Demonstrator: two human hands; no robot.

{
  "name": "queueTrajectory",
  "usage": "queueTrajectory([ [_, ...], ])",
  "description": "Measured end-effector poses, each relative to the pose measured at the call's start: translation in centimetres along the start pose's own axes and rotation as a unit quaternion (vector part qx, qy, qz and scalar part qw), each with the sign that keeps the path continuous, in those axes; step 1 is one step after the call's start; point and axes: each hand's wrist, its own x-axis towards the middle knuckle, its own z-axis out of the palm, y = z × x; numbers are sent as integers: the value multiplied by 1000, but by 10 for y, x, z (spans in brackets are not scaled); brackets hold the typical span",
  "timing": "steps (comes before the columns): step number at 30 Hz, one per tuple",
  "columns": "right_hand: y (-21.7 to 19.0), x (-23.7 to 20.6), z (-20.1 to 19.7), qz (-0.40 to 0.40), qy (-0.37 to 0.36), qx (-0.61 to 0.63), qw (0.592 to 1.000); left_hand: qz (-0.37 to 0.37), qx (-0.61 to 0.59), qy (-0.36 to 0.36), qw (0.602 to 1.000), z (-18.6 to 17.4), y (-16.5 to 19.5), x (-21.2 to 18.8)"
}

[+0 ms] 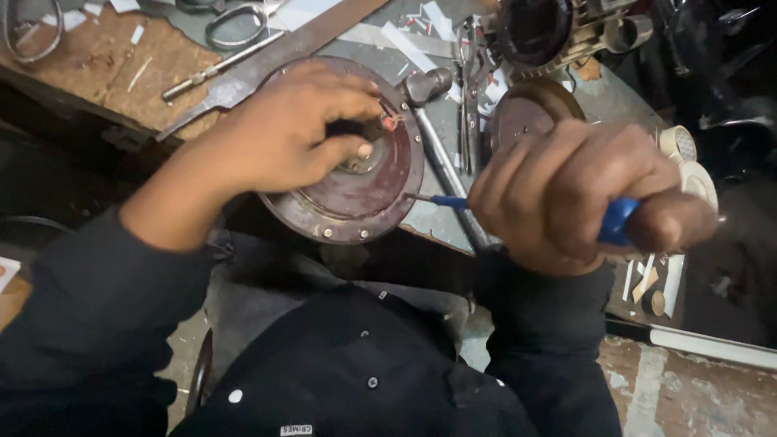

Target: The person uses a screwdriver to tighten screws on a circular metal electrical component, occasionally tapping it with a hammer and adjusting wires. The work is performed on a cluttered workbench with various tools and parts visible.

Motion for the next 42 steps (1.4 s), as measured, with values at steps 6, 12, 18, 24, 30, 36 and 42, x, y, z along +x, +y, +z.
queueTrajectory([
  [6, -3, -8, -34, 66, -49, -30, 996, -82, -73, -52, 993, 1, 0, 11],
  [12, 5, -14, -46, 0, -40, -156, 987, -69, -60, -31, 995, 3, 1, 6],
  [18, -3, -2, -52, 78, -218, 2, 973, -74, -37, -28, 996, 5, -2, 4],
  [24, 8, -19, -49, 50, -150, 64, 985, -54, 12, 11, 998, 7, -1, 1],
  [30, 11, -43, -51, 45, -167, 40, 984, -109, 20, 4, 994, 9, 0, -2],
  [36, 20, -58, -30, -6, -78, 43, 996, -104, 24, 1, 994, 7, -4, -2],
  [42, 33, -57, 19, -153, 169, -33, 973, -140, -24, -67, 988, 5, -2, 3],
])
